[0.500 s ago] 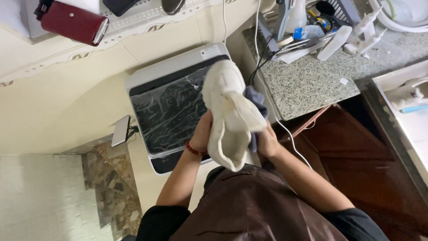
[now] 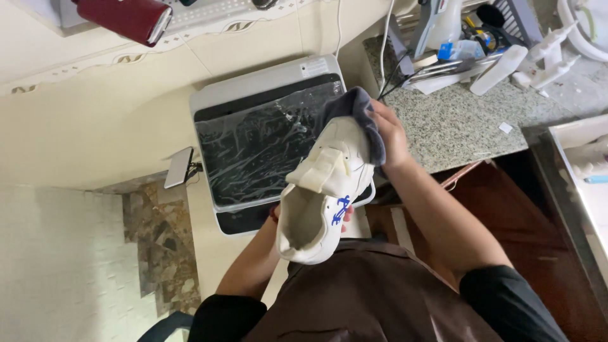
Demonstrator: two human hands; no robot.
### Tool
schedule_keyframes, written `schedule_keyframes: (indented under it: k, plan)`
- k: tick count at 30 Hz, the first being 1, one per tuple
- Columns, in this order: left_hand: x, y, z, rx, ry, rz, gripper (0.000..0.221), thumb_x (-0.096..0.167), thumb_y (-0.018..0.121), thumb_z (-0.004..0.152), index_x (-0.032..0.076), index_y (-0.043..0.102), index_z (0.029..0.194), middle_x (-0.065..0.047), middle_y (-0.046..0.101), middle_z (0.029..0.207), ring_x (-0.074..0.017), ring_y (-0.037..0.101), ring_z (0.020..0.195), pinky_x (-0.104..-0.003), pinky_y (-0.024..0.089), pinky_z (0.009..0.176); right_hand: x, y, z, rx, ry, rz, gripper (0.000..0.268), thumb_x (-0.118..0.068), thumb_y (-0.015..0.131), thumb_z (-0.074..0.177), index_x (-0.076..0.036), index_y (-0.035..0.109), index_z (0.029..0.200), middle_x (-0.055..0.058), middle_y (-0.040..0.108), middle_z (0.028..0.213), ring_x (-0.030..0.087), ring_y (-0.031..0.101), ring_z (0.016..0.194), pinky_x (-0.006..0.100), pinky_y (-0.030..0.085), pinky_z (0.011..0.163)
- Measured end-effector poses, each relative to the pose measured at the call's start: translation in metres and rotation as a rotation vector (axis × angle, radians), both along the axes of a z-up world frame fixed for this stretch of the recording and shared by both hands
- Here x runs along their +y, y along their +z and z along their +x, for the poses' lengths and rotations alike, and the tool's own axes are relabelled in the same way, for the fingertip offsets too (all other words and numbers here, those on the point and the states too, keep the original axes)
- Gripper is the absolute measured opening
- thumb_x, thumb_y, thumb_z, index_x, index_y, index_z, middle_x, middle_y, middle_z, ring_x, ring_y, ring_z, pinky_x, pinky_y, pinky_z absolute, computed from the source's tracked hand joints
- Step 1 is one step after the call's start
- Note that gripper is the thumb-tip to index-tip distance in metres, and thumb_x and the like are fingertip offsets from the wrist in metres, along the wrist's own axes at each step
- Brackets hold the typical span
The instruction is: Rinse and wipe a pair of white sneakers in a sink and on a counter.
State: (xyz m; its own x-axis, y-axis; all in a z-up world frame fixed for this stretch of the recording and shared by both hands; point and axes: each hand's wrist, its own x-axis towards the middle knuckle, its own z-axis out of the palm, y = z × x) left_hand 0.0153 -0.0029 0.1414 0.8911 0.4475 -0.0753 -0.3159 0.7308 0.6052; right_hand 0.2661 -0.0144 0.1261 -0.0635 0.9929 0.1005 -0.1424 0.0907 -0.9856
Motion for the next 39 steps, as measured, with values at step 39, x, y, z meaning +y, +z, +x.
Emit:
schedule_keyframes:
  k: [39]
  plan:
    - [-0.078, -0.042, 0.098, 0.249, 1.791, 0.193, 0.088, 0.064, 0.045, 0.100, 0.006, 0.016, 0.160, -0.020, 0.032, 0.159, -0.0320, 0.040, 0.141, -0.046, 0.035, 0.117, -0.130, 0.017, -0.008, -0.747, 0.067, 0.772, 0.032, -0.015, 0.071, 0.093, 0.003, 0.070, 0.119, 0.022, 0.065, 0.132, 0.045, 0.053, 0.137, 0.055, 0.038, 0.119]
